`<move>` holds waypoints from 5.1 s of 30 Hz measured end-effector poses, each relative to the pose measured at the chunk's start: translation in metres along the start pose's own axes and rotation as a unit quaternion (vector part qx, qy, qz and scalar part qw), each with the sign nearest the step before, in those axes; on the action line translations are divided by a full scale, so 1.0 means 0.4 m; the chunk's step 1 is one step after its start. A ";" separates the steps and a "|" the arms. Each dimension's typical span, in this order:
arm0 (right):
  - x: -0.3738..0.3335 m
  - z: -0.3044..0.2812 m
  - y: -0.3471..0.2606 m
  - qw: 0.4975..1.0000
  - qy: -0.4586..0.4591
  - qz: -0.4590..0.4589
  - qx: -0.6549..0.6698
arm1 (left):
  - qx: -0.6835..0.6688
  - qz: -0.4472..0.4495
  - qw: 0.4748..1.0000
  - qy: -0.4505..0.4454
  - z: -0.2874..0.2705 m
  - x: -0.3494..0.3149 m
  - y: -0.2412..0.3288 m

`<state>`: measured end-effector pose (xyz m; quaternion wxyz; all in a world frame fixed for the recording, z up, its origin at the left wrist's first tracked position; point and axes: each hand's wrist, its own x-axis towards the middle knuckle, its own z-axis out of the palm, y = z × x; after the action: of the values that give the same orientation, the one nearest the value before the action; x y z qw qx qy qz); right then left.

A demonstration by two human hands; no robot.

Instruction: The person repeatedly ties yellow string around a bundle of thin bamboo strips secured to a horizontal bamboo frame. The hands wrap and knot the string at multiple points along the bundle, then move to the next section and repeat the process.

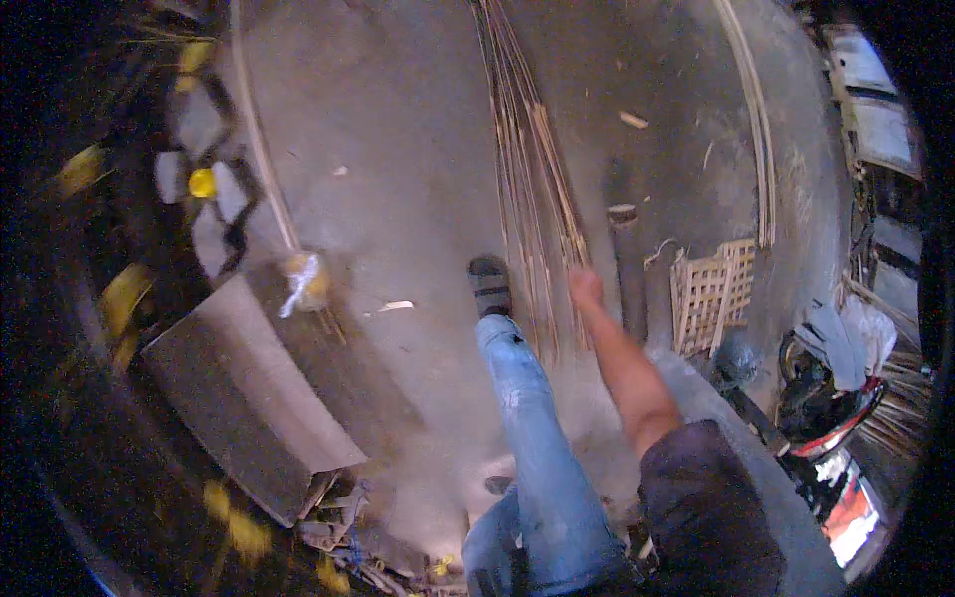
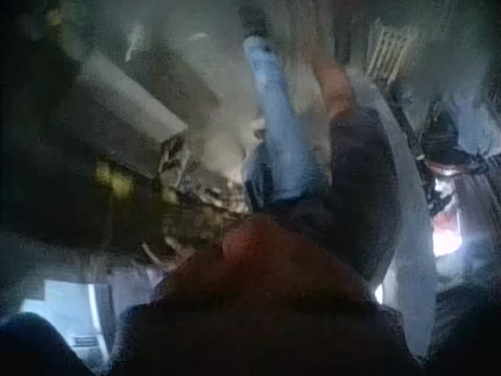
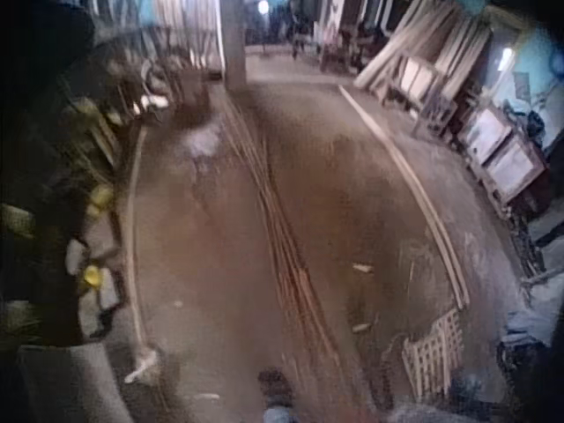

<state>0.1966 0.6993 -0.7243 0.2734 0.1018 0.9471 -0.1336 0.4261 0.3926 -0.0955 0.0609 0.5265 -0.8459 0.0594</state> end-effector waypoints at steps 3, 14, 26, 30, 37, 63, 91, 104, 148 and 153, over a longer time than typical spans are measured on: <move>0.348 0.073 -0.133 0.992 0.076 -0.101 0.017 | 0.009 0.029 0.997 -0.071 0.221 0.076 0.121; 0.480 0.127 -0.221 0.995 -0.010 -0.010 -0.095 | -0.064 0.077 0.908 -0.408 0.647 -0.157 0.209; -0.573 -0.660 -0.260 0.944 0.130 -0.131 0.273 | -0.086 0.164 0.850 -0.493 0.510 -0.493 -0.015; -0.556 -0.916 -0.525 0.889 0.108 -0.239 0.375 | -0.289 0.226 0.826 -0.427 0.369 -0.704 0.078; -0.856 -1.176 -0.766 0.768 0.018 -0.405 0.496 | -0.607 -0.044 0.740 -0.287 -0.084 -0.629 0.055; -1.117 -0.619 0.499 0.743 -0.204 -0.436 -0.465 | -0.348 -0.435 0.803 -0.214 -0.497 -1.268 -1.161; -0.686 -1.656 -1.468 0.548 -0.035 -0.802 0.235 | -0.473 0.419 0.742 -0.223 -0.514 0.799 0.457; 0.003 -1.654 -2.089 0.700 -0.113 -0.697 -0.105 | -0.485 0.349 0.790 -0.137 -0.183 1.677 0.795; 0.158 -1.770 -3.494 0.529 -0.623 -0.303 0.491 | -0.367 -0.279 0.887 -0.025 -0.066 2.472 1.067; 0.283 -1.687 -3.477 0.322 -0.768 -0.224 0.506 | -0.327 -0.296 0.891 -0.108 -0.025 2.456 1.043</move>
<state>-0.5984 -0.3912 0.0384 0.7339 -0.1435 0.0503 -0.6621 -0.3787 -0.2908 0.0619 0.1520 0.7061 -0.6240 -0.2984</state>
